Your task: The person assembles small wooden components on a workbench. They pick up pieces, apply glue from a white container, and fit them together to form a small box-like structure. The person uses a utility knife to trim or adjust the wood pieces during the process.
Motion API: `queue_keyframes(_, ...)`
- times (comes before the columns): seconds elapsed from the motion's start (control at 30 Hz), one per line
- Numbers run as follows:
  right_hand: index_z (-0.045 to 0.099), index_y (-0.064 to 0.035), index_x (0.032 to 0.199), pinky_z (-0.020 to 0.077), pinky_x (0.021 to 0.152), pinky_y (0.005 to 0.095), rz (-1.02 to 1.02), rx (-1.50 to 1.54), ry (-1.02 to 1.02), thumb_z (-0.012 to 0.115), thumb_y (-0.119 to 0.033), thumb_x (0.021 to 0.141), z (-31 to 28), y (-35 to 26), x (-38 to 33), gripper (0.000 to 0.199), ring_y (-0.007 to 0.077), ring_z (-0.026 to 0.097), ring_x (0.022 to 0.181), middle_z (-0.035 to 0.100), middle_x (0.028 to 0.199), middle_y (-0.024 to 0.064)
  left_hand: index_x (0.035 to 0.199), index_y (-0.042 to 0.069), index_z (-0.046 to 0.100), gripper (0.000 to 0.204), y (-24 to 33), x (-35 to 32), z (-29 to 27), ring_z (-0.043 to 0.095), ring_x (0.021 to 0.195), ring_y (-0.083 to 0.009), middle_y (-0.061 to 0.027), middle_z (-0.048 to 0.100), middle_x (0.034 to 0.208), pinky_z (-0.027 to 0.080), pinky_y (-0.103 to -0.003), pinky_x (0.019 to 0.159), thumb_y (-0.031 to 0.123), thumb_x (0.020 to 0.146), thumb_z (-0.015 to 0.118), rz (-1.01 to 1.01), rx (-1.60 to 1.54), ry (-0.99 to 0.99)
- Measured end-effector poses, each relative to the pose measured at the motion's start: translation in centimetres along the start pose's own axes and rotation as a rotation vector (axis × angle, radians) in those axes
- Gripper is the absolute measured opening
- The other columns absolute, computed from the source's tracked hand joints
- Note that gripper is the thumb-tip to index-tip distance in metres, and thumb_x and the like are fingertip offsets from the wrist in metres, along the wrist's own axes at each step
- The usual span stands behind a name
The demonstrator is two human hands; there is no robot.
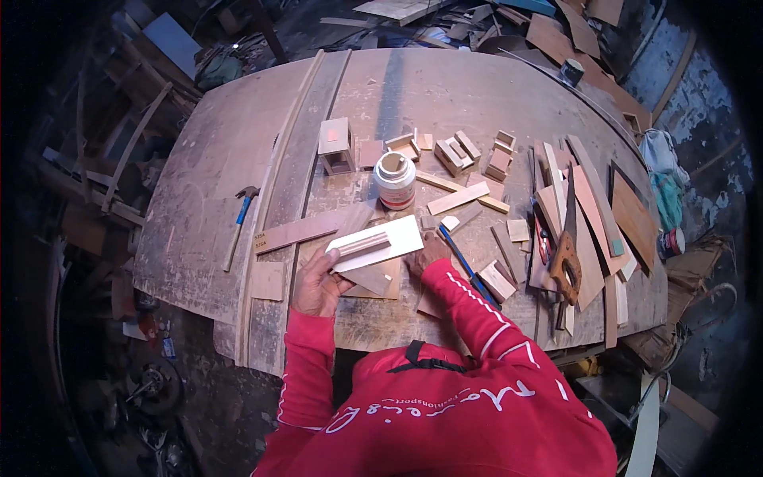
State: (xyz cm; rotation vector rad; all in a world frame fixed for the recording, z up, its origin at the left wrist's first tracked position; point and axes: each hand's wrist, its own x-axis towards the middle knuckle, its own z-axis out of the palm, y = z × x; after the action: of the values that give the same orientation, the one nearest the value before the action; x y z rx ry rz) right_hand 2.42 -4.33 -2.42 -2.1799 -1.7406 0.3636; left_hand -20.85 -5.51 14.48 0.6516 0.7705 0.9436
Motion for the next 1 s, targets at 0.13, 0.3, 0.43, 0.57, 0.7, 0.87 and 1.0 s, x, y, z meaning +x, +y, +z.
queue_keyframes(0.13,0.061,-0.0067,0.094,0.0514,0.071,0.0445,0.026,0.103,0.048,0.057,-0.013,0.076,0.3,1.5,0.1,0.019,0.0337,0.063,0.086,0.061,0.087,0.0177,0.129,-0.004,0.045,0.044,-0.2,-0.1,1.0,0.061,0.104,-0.0258,-0.0169,0.058,0.117,0.054,-0.041,0.085,0.015,0.090,0.054,-0.008,0.004,-0.011)
queue_keyframes(0.3,0.064,-0.0056,0.106,0.0509,0.074,0.0375,0.092,0.621,0.281,0.060,-0.016,0.082,-6.7,3.6,-1.9,0.026,0.0308,0.064,0.082,0.065,0.091,0.0180,0.130,-0.005,0.043,0.045,-0.8,0.3,0.8,0.061,0.106,-0.0269,-0.0176,0.057,0.119,0.055,-0.041,0.085,0.016,0.091,0.053,-0.026,0.035,-0.042)
queue_keyframes(0.43,0.066,-0.0019,0.104,0.0484,0.073,0.0290,-0.171,0.670,0.403,0.060,-0.004,0.084,-15.0,5.1,-2.7,0.021,0.0204,0.062,0.081,0.064,0.086,0.0109,0.133,-0.005,0.040,0.048,-1.6,1.1,1.7,0.058,0.111,-0.0293,-0.0197,0.054,0.124,0.053,-0.042,0.089,0.020,0.092,0.050,-0.047,0.104,-0.099)
queue_keyframes(0.57,0.067,-0.0058,0.103,0.0471,0.071,0.0314,-0.382,0.653,0.361,0.060,0.001,0.081,-19.9,4.2,-3.5,0.023,0.0220,0.059,0.077,0.061,0.086,0.0090,0.133,-0.005,0.040,0.049,-2.2,1.5,3.0,0.057,0.112,-0.0294,-0.0194,0.054,0.124,0.052,-0.043,0.091,0.020,0.092,0.051,-0.082,0.117,-0.134)
queue_keyframes(0.7,0.069,-0.0137,0.101,0.0461,0.069,0.0331,-0.462,0.475,0.312,0.062,0.002,0.076,-21.8,3.7,-3.9,0.031,0.0240,0.057,0.077,0.058,0.082,0.0079,0.132,-0.005,0.041,0.048,-2.7,1.7,3.4,0.058,0.111,-0.0294,-0.0195,0.054,0.124,0.052,-0.043,0.091,0.019,0.091,0.052,-0.124,0.125,-0.162)
queue_keyframes(0.87,0.069,-0.0163,0.101,0.0467,0.069,0.0331,-0.512,0.395,0.277,0.060,0.003,0.075,-22.1,3.0,-4.2,0.033,0.0231,0.057,0.077,0.057,0.081,0.0071,0.130,-0.005,0.042,0.049,-3.1,1.6,3.9,0.059,0.109,-0.0294,-0.0198,0.054,0.123,0.053,-0.044,0.089,0.019,0.090,0.054,-0.131,0.124,-0.161)
queue_keyframes(1.0,0.069,-0.0167,0.100,0.0472,0.069,0.0331,-0.469,0.384,0.243,0.060,0.003,0.075,-22.0,3.0,-4.7,0.033,0.0231,0.057,0.078,0.057,0.081,0.0064,0.130,-0.005,0.042,0.049,-3.1,1.5,4.4,0.059,0.109,-0.0295,-0.0199,0.055,0.122,0.053,-0.044,0.089,0.020,0.090,0.055,-0.138,0.126,-0.155)
